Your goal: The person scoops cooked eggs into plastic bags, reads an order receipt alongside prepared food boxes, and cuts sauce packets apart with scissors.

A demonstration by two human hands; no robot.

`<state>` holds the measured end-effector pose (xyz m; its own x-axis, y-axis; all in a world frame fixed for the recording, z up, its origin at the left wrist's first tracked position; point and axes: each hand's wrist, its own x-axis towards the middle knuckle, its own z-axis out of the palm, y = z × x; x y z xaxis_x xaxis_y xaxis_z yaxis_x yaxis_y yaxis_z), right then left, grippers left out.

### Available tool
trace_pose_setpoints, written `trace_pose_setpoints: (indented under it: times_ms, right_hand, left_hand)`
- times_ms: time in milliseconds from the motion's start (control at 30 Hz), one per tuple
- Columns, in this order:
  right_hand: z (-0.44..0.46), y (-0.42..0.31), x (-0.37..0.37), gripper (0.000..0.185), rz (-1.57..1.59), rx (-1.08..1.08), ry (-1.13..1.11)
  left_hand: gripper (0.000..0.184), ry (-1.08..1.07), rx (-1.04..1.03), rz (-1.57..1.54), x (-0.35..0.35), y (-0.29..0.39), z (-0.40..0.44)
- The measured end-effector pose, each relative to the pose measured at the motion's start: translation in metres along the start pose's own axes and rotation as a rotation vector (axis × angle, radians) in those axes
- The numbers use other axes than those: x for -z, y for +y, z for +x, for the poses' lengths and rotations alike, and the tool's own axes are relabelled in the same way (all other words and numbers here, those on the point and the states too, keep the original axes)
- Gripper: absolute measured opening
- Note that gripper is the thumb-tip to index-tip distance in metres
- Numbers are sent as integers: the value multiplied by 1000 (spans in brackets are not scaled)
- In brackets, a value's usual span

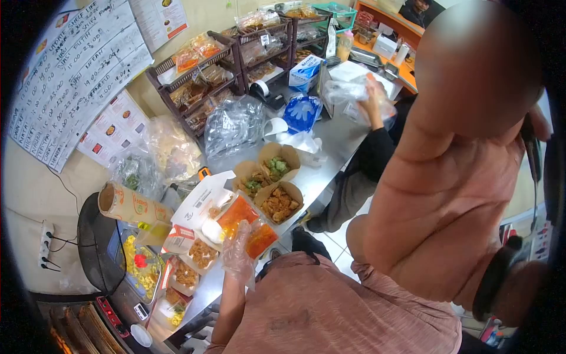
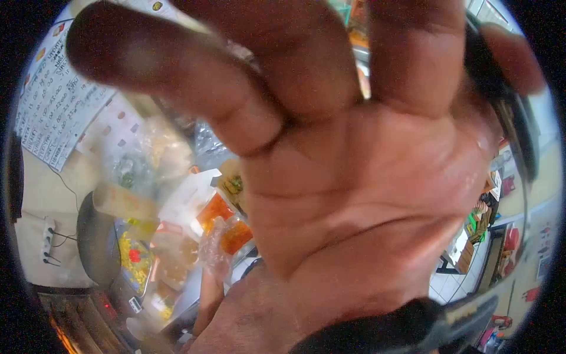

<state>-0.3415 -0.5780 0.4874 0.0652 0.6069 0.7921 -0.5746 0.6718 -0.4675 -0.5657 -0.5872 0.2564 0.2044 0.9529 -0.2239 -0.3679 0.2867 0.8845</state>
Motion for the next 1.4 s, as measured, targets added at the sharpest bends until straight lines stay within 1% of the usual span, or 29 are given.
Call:
trace_pose_setpoints:
  times_ms: [67, 100, 167, 200, 233, 300, 333, 400, 467, 500, 533, 567, 600, 733, 867, 1000, 1067, 1167, 1400]
  right_hand:
    - [-2, 2, 1, 65, 33, -18, 15]
    - [-6, 3, -1, 65, 52, -28, 36]
    - [-12, 5, -2, 65, 92, -50, 66]
    - [-14, 6, -3, 65, 111, -57, 77]
    - [-15, 7, -3, 65, 132, -67, 86]
    - [-17, 10, -4, 65, 175, -90, 98]
    - [-19, 11, -4, 65, 196, -107, 108]
    - [-21, 15, -6, 65, 241, -136, 112]
    - [-20, 21, -7, 65, 285, -134, 96]
    - [-19, 24, -8, 65, 312, -143, 86]
    - [-18, 26, -9, 65, 337, -155, 73]
    - [-16, 28, -11, 65, 358, -172, 63]
    - [-16, 29, -12, 65, 376, -192, 58]
    - [-14, 28, -7, 65, 435, -239, 12]
    - [-7, 22, -8, 65, 472, -248, -1]
    - [3, 29, -16, 65, 534, -161, -39]
    - [2, 32, -22, 65, 581, -151, -33]
    - [-8, 32, -32, 65, 622, -156, 26]
    - [-13, 14, -36, 64, 609, -101, 62]
  left_hand:
    - [44, 66, 142, -241, -10, 9, -1]
    - [44, 78, 156, -231, -10, 10, -2]
    - [43, 34, 151, -215, -8, 7, -1]
    - [43, -51, -148, 226, -2, -2, -1]
    - [43, -40, -141, 231, -2, 1, -3]
    - [42, 80, -12, -197, -18, 26, 1]
    - [43, 132, -26, -158, -16, 36, 4]
    - [42, 140, -206, -176, -34, 78, 7]
    - [40, 2, -392, -234, -40, 116, 10]
    - [40, -32, -619, -81, -58, 144, 5]
    - [46, 2, -662, -105, -71, 164, 4]
    - [51, 32, -820, 75, -87, 193, -5]
    - [52, 196, -783, -57, -111, 215, -12]
    - [52, 262, -800, -96, -109, 204, -9]
    - [51, 285, -790, -118, -117, 205, -12]
    - [51, 248, -845, -87, -117, 222, -9]
    - [51, 263, -844, -63, -114, 224, -14]
    - [51, 283, -781, -33, -109, 220, -24]
    - [51, 214, -703, -55, -118, 209, -25]
